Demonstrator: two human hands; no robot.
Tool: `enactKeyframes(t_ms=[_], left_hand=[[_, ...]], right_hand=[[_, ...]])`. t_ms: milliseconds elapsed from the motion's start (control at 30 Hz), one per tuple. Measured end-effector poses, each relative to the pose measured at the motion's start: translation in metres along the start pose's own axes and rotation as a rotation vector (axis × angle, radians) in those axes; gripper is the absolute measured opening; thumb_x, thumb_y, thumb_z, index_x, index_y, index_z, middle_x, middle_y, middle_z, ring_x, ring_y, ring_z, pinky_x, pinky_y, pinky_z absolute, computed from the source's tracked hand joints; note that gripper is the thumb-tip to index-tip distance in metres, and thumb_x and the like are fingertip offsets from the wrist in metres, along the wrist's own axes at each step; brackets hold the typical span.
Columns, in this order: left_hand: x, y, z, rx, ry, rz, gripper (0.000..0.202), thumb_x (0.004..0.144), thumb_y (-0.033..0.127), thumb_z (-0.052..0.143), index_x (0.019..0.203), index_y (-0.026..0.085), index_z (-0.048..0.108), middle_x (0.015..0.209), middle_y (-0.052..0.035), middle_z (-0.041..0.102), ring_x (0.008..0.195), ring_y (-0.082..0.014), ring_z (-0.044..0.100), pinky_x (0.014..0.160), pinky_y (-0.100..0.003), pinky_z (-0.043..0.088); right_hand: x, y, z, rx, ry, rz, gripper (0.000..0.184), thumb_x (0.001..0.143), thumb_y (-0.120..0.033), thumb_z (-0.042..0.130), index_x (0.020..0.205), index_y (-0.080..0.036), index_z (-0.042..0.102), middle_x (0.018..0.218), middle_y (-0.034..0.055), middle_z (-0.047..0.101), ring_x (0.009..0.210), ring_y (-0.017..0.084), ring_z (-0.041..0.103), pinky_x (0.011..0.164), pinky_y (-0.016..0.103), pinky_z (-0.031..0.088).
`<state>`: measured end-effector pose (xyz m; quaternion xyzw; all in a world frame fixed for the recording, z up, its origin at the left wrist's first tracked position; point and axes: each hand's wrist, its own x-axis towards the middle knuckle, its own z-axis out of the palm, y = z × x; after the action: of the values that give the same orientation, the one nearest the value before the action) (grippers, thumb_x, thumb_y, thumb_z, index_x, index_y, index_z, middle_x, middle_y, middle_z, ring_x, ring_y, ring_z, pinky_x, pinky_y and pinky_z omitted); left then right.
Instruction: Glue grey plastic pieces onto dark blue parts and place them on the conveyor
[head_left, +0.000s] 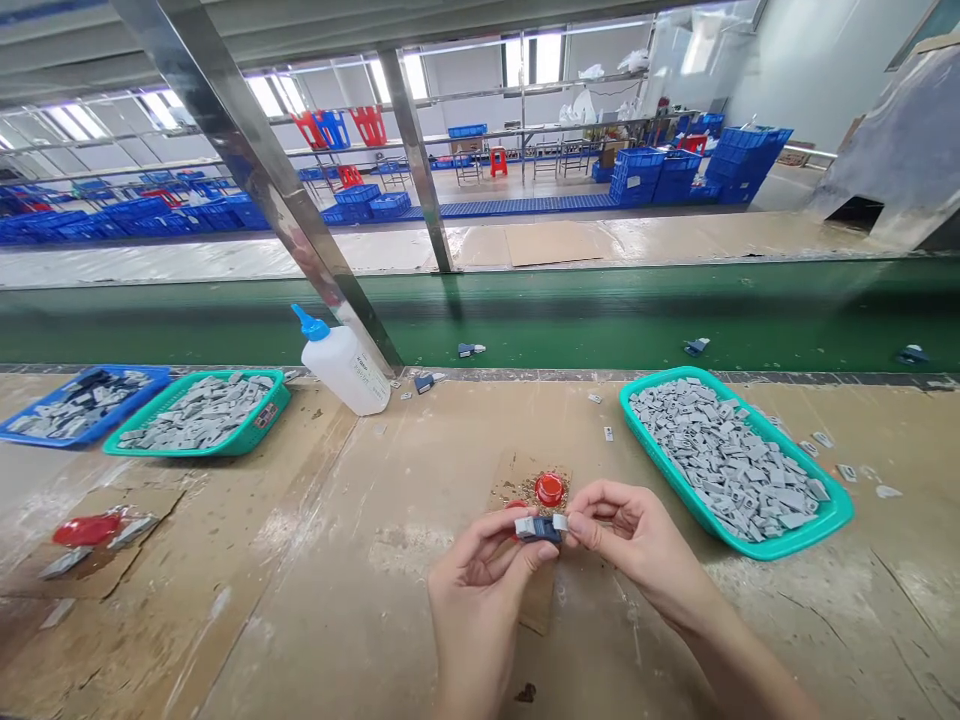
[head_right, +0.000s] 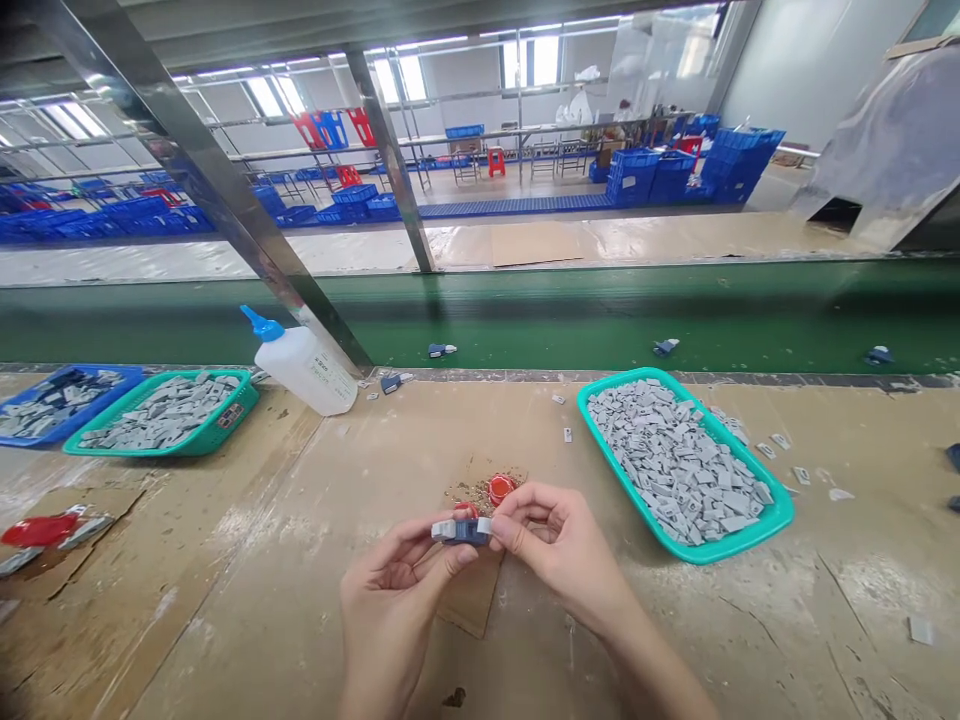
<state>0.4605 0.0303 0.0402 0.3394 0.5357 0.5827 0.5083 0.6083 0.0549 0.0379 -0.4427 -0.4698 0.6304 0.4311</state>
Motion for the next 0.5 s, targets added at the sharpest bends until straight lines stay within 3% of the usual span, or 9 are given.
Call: enactKeyframes(t_ms=[233, 400, 500], left_hand=[[-0.002, 0.004, 0.005, 0.036, 0.003, 0.008, 0.020, 0.058, 0.014, 0.077, 0.078, 0.019, 0.072, 0.084, -0.0044, 0.074, 0.081, -0.0221, 0.070, 0.076, -0.029, 0.059], [0.004, -0.009, -0.006, 0.082, -0.146, 0.028, 0.022, 0.059, 0.017, 0.077, 0.081, 0.021, 0.075, 0.087, -0.0053, 0.073, 0.083, -0.0244, 0.070, 0.074, -0.031, 0.060], [0.007, -0.011, -0.009, 0.098, -0.226, -0.007, 0.027, 0.062, 0.019, 0.076, 0.088, 0.021, 0.074, 0.095, -0.0066, 0.073, 0.091, -0.0266, 0.068, 0.081, -0.035, 0.058]], right_hand=[[0.001, 0.002, -0.001, -0.010, -0.043, 0.031, 0.023, 0.076, -0.038, 0.066, 0.074, -0.015, 0.062, 0.071, 0.0031, 0.063, 0.069, 0.015, 0.059, 0.067, 0.026, 0.046], [-0.001, 0.005, -0.006, -0.038, -0.123, 0.086, 0.024, 0.078, -0.039, 0.064, 0.084, -0.018, 0.053, 0.065, -0.0010, 0.060, 0.063, 0.013, 0.055, 0.063, 0.024, 0.043], [-0.004, 0.004, -0.004, -0.077, -0.152, 0.064, 0.025, 0.079, -0.040, 0.062, 0.089, -0.019, 0.052, 0.068, -0.0013, 0.061, 0.068, 0.014, 0.056, 0.065, 0.024, 0.042]])
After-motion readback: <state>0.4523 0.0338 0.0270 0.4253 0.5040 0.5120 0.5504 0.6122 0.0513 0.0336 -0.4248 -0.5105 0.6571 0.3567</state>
